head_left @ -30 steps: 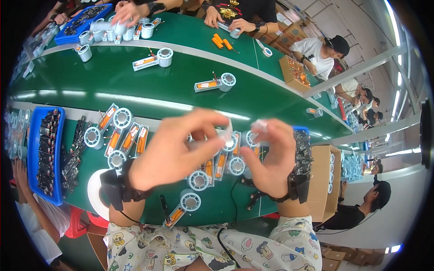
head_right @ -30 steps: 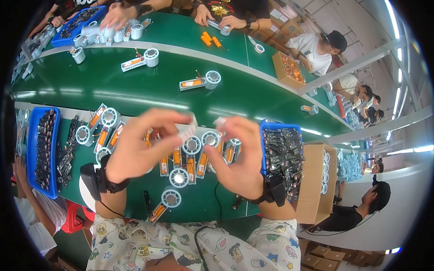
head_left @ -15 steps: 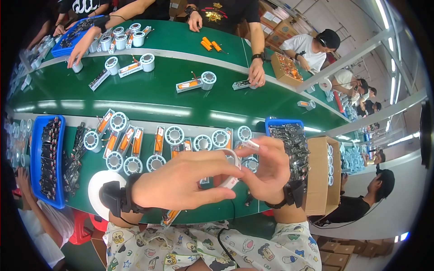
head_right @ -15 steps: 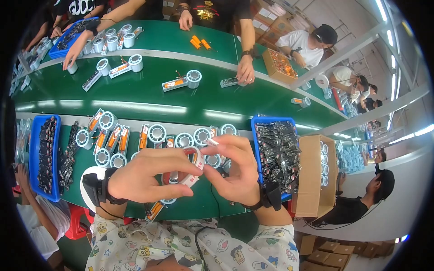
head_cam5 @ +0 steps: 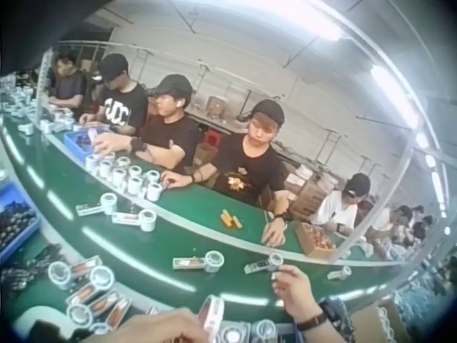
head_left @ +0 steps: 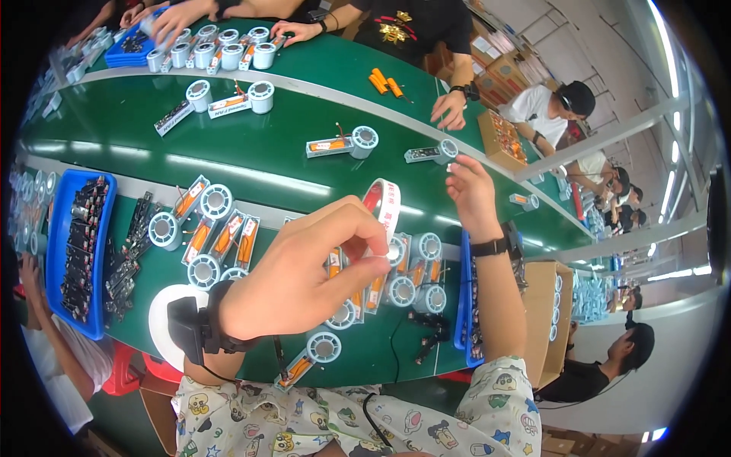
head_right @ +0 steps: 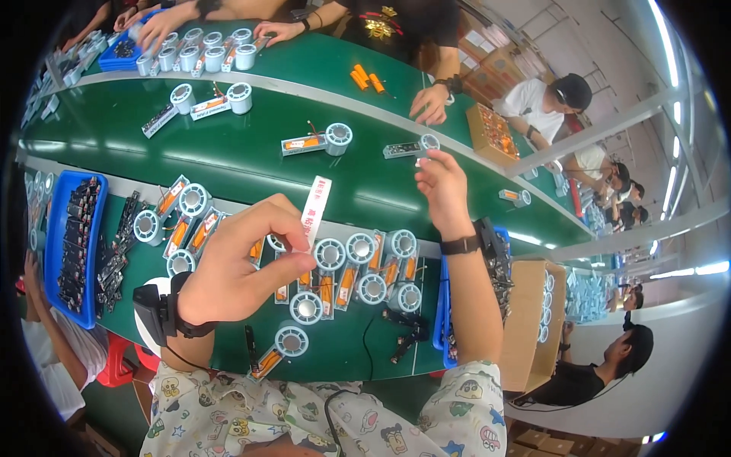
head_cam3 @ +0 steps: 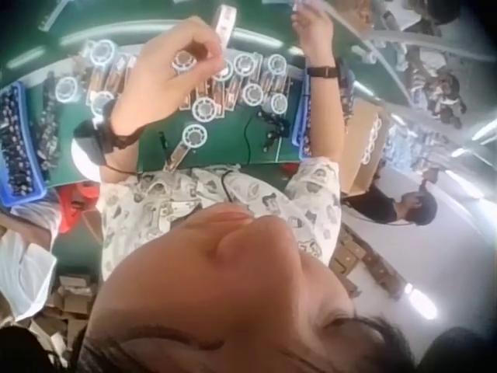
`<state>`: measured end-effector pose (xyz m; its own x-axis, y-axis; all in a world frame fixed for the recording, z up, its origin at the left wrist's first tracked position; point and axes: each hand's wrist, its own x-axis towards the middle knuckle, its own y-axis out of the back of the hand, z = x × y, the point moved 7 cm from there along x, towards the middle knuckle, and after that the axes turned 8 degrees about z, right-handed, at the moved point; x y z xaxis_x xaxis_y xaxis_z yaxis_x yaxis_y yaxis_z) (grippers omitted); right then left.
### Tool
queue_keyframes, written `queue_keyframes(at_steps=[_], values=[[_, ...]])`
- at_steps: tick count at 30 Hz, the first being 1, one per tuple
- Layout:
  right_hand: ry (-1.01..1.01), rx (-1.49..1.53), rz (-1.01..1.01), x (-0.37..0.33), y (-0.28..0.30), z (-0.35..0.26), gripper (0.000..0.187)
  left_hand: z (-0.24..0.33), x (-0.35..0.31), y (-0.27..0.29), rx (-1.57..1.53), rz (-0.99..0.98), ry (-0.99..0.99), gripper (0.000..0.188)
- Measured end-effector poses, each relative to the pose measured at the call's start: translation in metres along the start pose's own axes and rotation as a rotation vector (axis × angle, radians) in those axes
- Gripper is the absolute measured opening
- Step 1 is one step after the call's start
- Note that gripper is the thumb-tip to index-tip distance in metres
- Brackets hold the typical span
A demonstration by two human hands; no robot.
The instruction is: The person peels a piece of tape from a roll, sticks it onto a battery, and presses it down. They then pick up a circuit board, align it with the battery, and press the two components together before placing the assembly onto a fan housing.
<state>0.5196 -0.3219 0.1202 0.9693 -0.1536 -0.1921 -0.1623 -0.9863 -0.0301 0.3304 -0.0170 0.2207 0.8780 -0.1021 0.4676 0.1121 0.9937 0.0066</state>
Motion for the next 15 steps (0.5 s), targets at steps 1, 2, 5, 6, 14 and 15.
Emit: queue_keyframes(at_steps=[1, 2, 5, 6, 14, 15], values=[[-0.006, -0.001, -0.011, -0.005, -0.011, 0.001, 0.034, -0.004, 0.001, 0.003, 0.006, 0.009, 0.006, 0.019], [0.015, 0.024, -0.073, -0.017, -0.022, 0.002, 0.036, -0.008, 0.001, 0.003, -0.004, -0.009, 0.027, 0.019], [0.052, 0.084, -0.202, -0.071, -0.065, -0.005, 0.04, -0.019, 0.002, 0.001, -0.013, -0.045, 0.073, 0.018], [0.06, 0.223, -0.316, -0.1, -0.092, -0.018, 0.044, -0.027, 0.001, -0.003, -0.049, -0.085, 0.14, 0.017], [0.173, 0.137, -0.359, -0.149, -0.096, -0.042, 0.055, -0.032, -0.001, -0.021, -0.351, -0.058, 0.384, 0.02], [0.134, 0.144, -0.318, -0.149, -0.089, -0.041, 0.056, -0.029, 0.0, -0.022, -0.209, -0.106, 0.344, 0.021]])
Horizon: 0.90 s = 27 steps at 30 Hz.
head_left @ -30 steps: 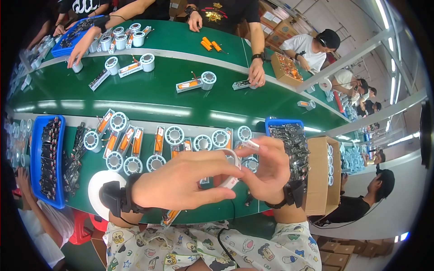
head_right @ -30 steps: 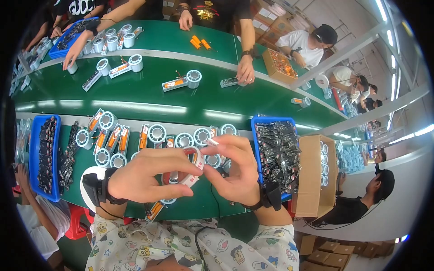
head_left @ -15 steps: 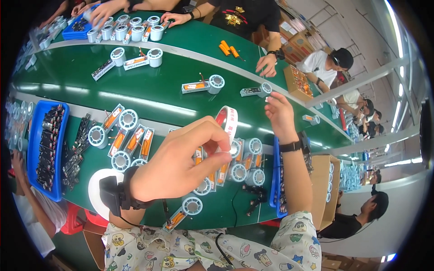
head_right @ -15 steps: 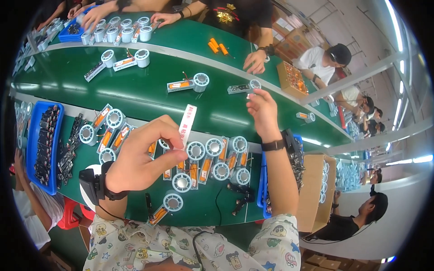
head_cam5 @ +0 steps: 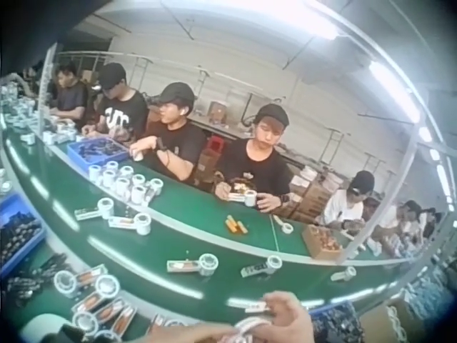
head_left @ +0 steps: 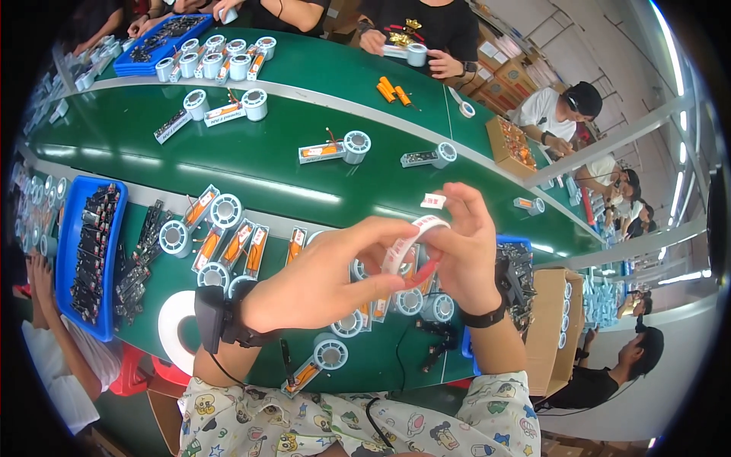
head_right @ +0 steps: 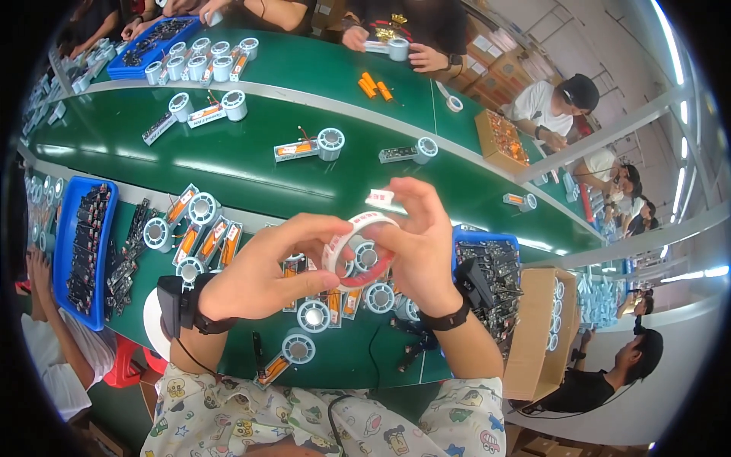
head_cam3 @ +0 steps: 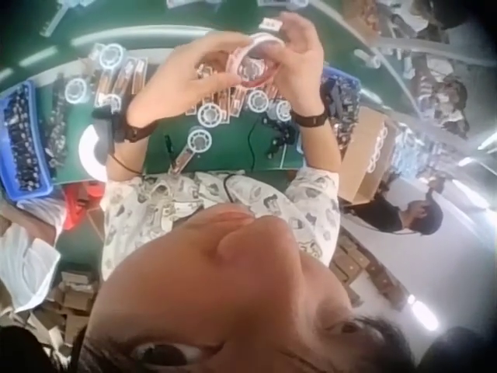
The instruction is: The person peels a piece of tape from a roll, sticks it onto a battery, and presses it down. They then pick up a circuit board, align it with the battery, and press the two components together before placing the assembly onto a fan housing.
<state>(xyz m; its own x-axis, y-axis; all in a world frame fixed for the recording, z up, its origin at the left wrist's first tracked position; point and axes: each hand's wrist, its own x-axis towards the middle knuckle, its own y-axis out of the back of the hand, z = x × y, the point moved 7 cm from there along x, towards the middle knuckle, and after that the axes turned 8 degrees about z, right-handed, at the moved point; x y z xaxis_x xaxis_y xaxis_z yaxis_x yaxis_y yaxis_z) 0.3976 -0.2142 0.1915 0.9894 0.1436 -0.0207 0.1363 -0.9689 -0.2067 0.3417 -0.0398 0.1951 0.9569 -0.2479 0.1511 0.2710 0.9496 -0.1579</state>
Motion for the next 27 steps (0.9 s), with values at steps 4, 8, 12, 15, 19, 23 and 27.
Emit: queue_keyframes(at_steps=[4, 8, 12, 15, 19, 23, 27], values=[[-0.161, 0.217, -0.017, -0.008, 0.016, 0.007, 0.055, 0.006, -0.001, -0.009, 0.218, 0.009, -0.134, 0.026], [-0.268, 0.254, 0.027, -0.019, 0.019, 0.013, 0.052, 0.004, -0.007, -0.017, 0.204, 0.035, -0.226, 0.027], [-0.011, 0.242, 0.165, 0.0, 0.032, 0.002, 0.045, 0.0, -0.009, -0.011, 0.192, 0.092, -0.364, 0.028], [0.335, -0.193, 0.219, 0.068, 0.127, -0.039, 0.036, -0.003, -0.007, 0.0, 0.173, 0.154, -0.424, 0.032], [0.254, -0.673, 0.543, 0.163, 0.313, -0.068, 0.034, 0.0, -0.004, 0.0, 0.123, 0.254, -0.389, 0.046], [-0.017, -1.068, 0.616, 0.185, 0.468, -0.035, 0.035, -0.016, 0.003, 0.004, 0.141, 0.262, -0.319, 0.061], [-0.156, -1.056, 0.632, 0.193, 0.478, 0.009, 0.034, -0.023, 0.005, 0.007, 0.201, 0.226, -0.301, 0.067]])
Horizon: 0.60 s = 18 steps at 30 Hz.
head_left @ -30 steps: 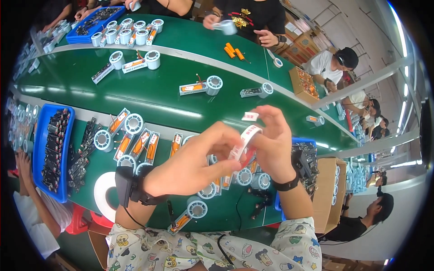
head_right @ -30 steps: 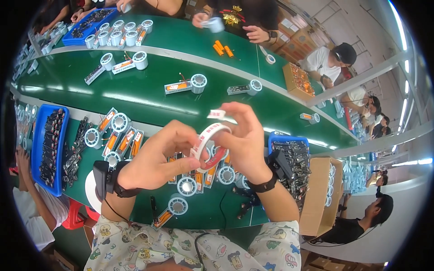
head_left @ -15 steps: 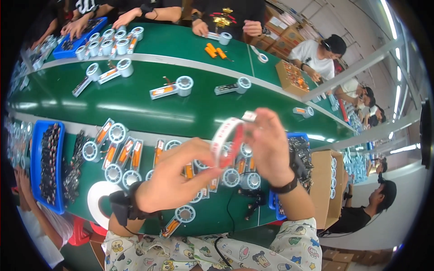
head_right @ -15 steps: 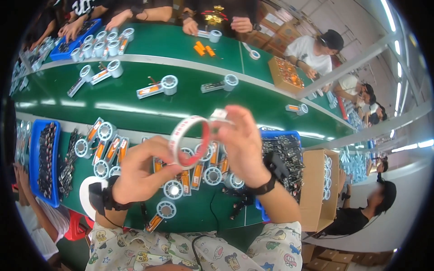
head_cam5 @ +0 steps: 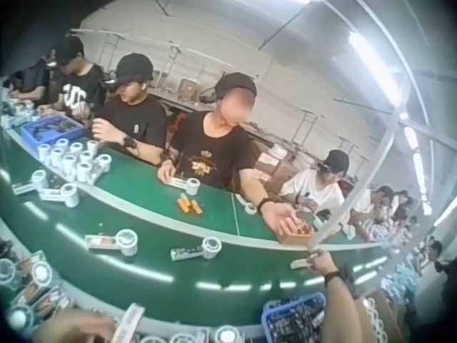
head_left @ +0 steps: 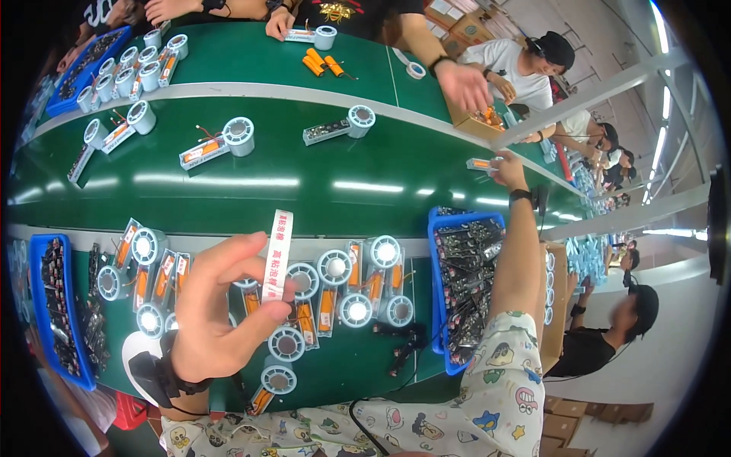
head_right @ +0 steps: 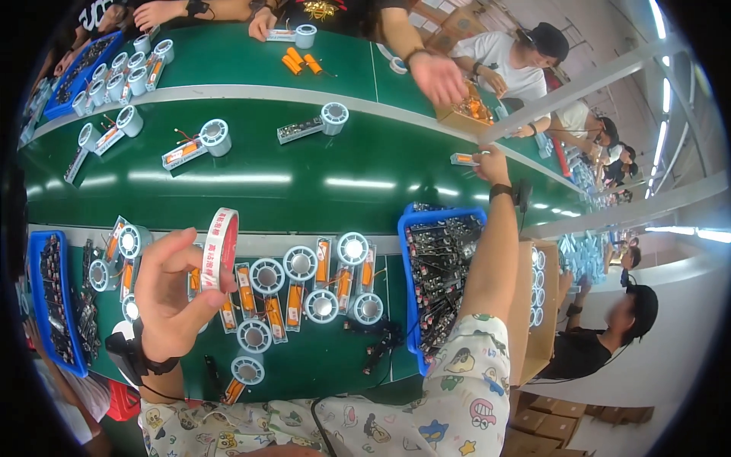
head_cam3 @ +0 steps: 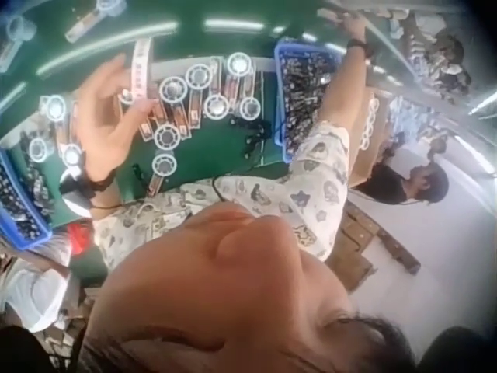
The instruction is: The person peels a piece of tape from a roll, sticks it onto a battery, and presses it down. They then pick up a circuit board, align it with the battery, and press the two components together before placing the assembly onto a fan housing.
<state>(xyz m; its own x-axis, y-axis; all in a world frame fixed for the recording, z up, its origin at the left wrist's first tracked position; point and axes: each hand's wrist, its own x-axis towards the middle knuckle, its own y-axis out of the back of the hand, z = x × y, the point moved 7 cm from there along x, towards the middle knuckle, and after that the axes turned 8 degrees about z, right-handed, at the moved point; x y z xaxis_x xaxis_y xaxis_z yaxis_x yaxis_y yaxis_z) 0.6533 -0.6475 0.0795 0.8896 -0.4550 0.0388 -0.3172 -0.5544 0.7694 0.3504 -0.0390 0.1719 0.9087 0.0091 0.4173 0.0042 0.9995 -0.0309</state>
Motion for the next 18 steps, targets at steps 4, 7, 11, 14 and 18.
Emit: queue_keyframes(at_steps=[4, 7, 11, 14, 18], values=[[-0.017, -0.078, 0.04, 0.005, -0.017, 0.003, 0.031, -0.008, 0.002, -0.003, -0.073, 0.008, 0.082, 0.064], [0.021, -0.119, 0.029, 0.01, -0.034, -0.013, 0.031, -0.012, 0.004, -0.008, -0.023, -0.044, 0.074, 0.062], [0.089, -0.195, 0.031, 0.008, -0.039, -0.021, 0.03, -0.019, 0.003, -0.011, 0.031, -0.05, 0.077, 0.06], [0.142, -0.244, 0.039, -0.004, -0.041, -0.023, 0.029, -0.026, 0.004, -0.015, 0.033, -0.051, 0.093, 0.06], [0.212, -0.306, 0.027, -0.049, -0.06, -0.029, 0.029, -0.024, 0.001, -0.013, 0.072, -0.061, 0.078, 0.06]])
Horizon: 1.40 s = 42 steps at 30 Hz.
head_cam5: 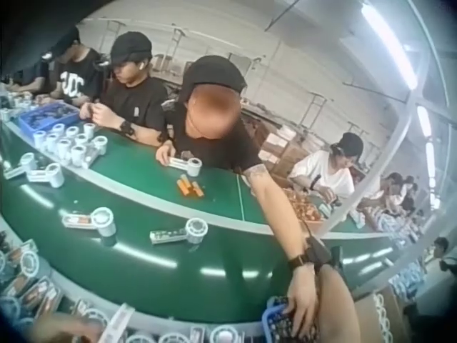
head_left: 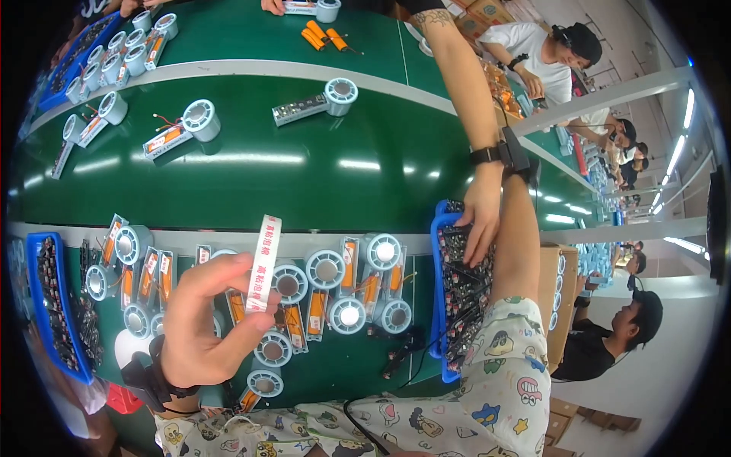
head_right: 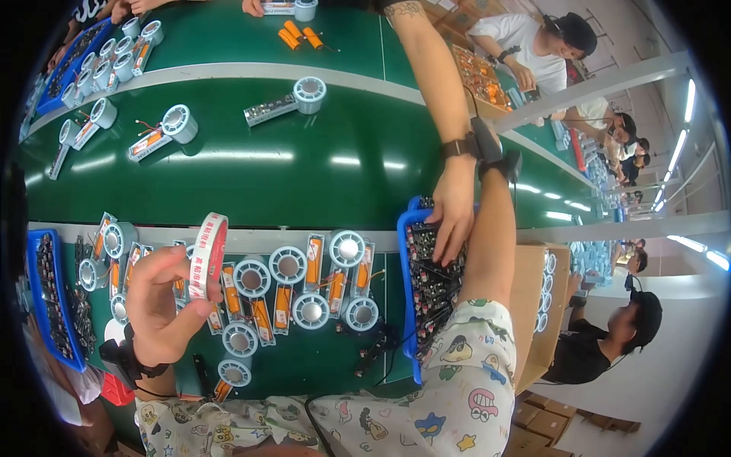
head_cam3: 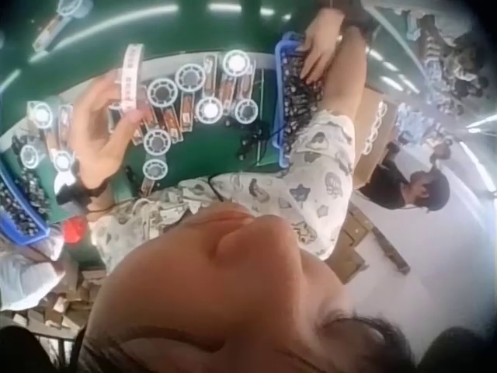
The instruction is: The person peels a piece of tape from a roll, sticks it onto a battery, and presses it down. They then pick up a circuit board, align it with the battery, and press the two components together before placing the assembly onto a fan housing.
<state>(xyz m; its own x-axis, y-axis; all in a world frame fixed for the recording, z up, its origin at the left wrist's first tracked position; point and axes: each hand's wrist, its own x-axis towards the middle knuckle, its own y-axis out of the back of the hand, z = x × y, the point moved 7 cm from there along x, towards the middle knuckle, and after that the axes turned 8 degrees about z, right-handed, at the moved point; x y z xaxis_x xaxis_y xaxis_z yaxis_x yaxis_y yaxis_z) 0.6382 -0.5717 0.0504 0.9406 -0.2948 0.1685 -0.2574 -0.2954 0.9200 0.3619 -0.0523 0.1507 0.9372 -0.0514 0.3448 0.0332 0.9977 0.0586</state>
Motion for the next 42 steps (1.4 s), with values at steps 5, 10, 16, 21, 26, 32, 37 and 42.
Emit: queue_keyframes(at_steps=[5, 10, 16, 21, 26, 32, 37, 42], values=[[0.084, -0.109, 0.021, 0.057, 0.025, 0.002, 0.028, 0.004, -0.001, -0.003, 0.007, 0.012, -0.008, 0.06], [0.237, -0.168, 0.043, 0.054, 0.02, -0.017, 0.028, 0.016, 0.0, -0.001, 0.043, -0.037, -0.079, 0.061], [0.367, -0.269, 0.073, 0.04, 0.046, -0.012, 0.027, 0.025, -0.011, -0.001, -0.117, 0.018, -0.018, 0.056], [0.248, 0.357, -0.016, -0.029, 0.165, -0.098, 0.027, 0.037, -0.019, -0.008, -0.327, 0.11, 0.032, 0.052], [0.616, 0.826, 0.013, -0.181, 0.294, -0.207, 0.028, 0.055, -0.02, -0.018, -0.257, 0.118, 0.056, 0.042], [1.134, 0.88, -0.073, -0.353, 0.326, -0.238, 0.043, 0.103, -0.047, -0.046, -0.009, 0.086, -0.08, 0.021], [1.166, 0.583, -0.409, -0.474, 0.223, -0.278, 0.042, 0.153, -0.162, -0.07, -0.121, -0.071, -0.379, 0.029], [0.734, 1.188, -0.418, -0.536, 0.145, -0.228, 0.027, 0.111, -0.256, -0.017, -0.137, 0.14, -0.229, 0.04]])
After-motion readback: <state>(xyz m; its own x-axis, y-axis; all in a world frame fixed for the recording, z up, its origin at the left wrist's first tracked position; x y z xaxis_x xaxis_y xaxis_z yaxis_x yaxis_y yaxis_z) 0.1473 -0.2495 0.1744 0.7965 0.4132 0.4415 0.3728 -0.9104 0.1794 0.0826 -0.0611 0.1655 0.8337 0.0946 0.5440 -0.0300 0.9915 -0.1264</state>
